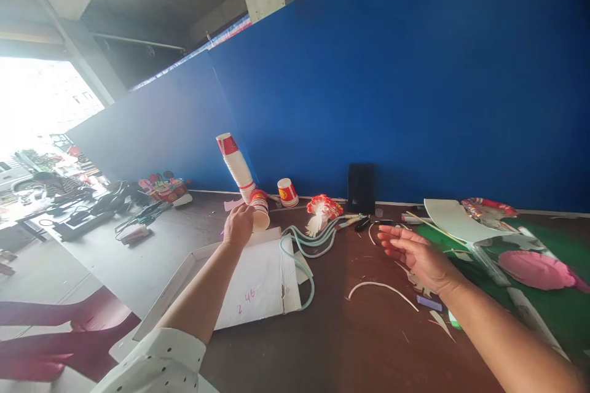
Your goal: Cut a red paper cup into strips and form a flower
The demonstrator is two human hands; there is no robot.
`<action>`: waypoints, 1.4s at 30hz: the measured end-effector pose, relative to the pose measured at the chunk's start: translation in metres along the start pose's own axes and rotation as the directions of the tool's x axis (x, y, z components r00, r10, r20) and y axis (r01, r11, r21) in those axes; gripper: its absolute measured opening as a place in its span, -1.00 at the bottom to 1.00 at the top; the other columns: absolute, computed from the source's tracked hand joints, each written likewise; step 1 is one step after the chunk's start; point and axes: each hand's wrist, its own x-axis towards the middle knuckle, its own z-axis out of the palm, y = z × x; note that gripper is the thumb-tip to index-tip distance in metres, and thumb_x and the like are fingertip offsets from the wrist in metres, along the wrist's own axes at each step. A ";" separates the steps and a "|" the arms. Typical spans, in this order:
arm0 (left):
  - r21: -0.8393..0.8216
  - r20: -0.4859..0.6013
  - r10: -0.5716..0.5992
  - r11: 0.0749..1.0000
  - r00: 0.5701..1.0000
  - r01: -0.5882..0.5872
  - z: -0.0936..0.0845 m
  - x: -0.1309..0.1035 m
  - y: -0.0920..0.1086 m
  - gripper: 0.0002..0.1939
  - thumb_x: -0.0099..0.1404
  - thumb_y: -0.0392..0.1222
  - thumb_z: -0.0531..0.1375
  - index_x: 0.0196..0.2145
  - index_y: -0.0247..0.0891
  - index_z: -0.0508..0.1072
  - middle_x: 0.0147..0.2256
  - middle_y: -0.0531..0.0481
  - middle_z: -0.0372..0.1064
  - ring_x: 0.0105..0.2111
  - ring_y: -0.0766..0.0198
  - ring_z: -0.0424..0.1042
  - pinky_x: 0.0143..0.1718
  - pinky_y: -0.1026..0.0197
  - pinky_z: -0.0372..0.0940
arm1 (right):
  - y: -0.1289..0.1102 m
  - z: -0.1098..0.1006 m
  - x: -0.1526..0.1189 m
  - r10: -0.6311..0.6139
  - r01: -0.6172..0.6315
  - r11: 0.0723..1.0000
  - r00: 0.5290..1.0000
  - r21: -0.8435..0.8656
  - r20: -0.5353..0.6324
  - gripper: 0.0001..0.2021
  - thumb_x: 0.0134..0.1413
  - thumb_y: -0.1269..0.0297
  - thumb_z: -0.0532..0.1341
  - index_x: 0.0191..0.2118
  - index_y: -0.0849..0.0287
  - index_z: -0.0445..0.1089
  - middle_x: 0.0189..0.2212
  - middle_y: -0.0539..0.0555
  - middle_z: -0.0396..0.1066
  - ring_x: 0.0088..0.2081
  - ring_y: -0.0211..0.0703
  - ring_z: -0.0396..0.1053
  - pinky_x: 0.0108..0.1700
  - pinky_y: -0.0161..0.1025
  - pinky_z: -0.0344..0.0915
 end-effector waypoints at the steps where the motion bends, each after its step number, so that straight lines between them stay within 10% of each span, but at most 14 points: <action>1: 0.013 0.002 0.002 1.000 1.000 -0.002 -0.001 0.000 0.000 -0.71 0.29 -0.28 -0.02 -0.16 -0.19 0.45 -0.15 -0.11 0.44 -0.11 0.09 0.35 -0.10 0.13 0.24 | 0.000 0.000 0.000 -0.003 0.002 1.000 1.000 -0.004 -0.002 -0.72 -0.09 0.40 0.26 -0.19 0.03 0.53 -0.18 0.08 0.54 -0.22 -0.14 0.49 -0.25 -0.29 0.48; 15: -0.125 -0.117 -0.190 0.976 0.975 0.176 -0.060 0.000 0.025 -0.81 0.17 -0.21 0.06 -0.28 -0.17 0.44 -0.21 -0.09 0.36 -0.12 0.08 0.34 -0.14 0.11 0.26 | -0.001 0.001 -0.001 0.017 -0.017 1.000 1.000 0.008 0.006 -0.74 -0.08 0.40 0.28 -0.20 0.03 0.53 -0.20 0.08 0.54 -0.25 -0.17 0.48 -0.28 -0.32 0.45; 21: -0.425 -0.423 -0.120 0.902 0.898 -0.080 -0.100 -0.018 0.103 -0.77 0.22 -0.33 0.04 -0.22 -0.15 0.42 -0.21 -0.07 0.28 -0.15 0.18 0.30 -0.11 0.15 0.26 | -0.009 0.003 0.002 -0.061 0.068 0.993 0.995 0.097 -0.076 -0.74 -0.11 0.37 0.30 -0.21 0.05 0.52 -0.21 0.06 0.54 -0.25 -0.20 0.48 -0.30 -0.34 0.44; 25: -0.492 -0.443 0.023 0.829 0.896 -0.265 -0.080 -0.033 0.193 -0.85 0.19 -0.39 0.08 -0.32 -0.16 0.32 -0.27 -0.09 0.29 -0.18 0.18 0.28 -0.12 0.15 0.26 | -0.021 0.007 -0.004 -0.149 0.158 0.967 0.987 0.200 -0.059 -0.71 -0.04 0.21 0.31 -0.12 0.04 0.48 -0.11 0.06 0.51 -0.13 -0.17 0.46 -0.17 -0.29 0.44; 30: -0.555 -0.379 -0.026 0.806 0.925 -0.204 -0.028 -0.044 0.276 -0.87 0.20 -0.37 0.12 -0.33 -0.16 0.28 -0.28 -0.07 0.28 -0.26 0.16 0.30 -0.25 0.15 0.25 | -0.018 0.018 -0.014 -0.200 0.181 0.966 0.975 0.184 0.092 -0.52 -0.09 0.24 0.36 0.03 -0.03 0.35 -0.02 0.04 0.47 -0.05 -0.10 0.45 -0.07 -0.20 0.41; 37: -0.690 -0.448 0.126 0.582 0.885 -0.431 -0.004 -0.063 0.292 -0.87 0.26 -0.15 0.17 -0.26 -0.19 0.30 -0.31 -0.06 0.29 -0.27 0.18 0.31 -0.25 0.16 0.25 | 0.002 -0.004 0.009 -0.188 0.151 0.980 0.922 -0.133 -0.340 -0.72 -0.07 0.25 0.22 -0.16 0.10 0.47 -0.41 0.03 0.54 -0.45 -0.10 0.48 -0.50 -0.23 0.38; 42: -0.773 -0.419 0.131 0.468 0.899 -0.428 -0.004 -0.063 0.295 -0.94 0.32 -0.27 0.07 -0.30 -0.21 0.34 -0.34 -0.05 0.30 -0.32 0.23 0.31 -0.27 0.19 0.23 | -0.004 -0.010 0.007 -0.286 0.237 0.955 0.901 -0.181 -0.326 -0.69 -0.14 0.31 0.21 -0.18 0.06 0.50 -0.25 0.03 0.55 -0.30 -0.06 0.49 -0.33 -0.18 0.43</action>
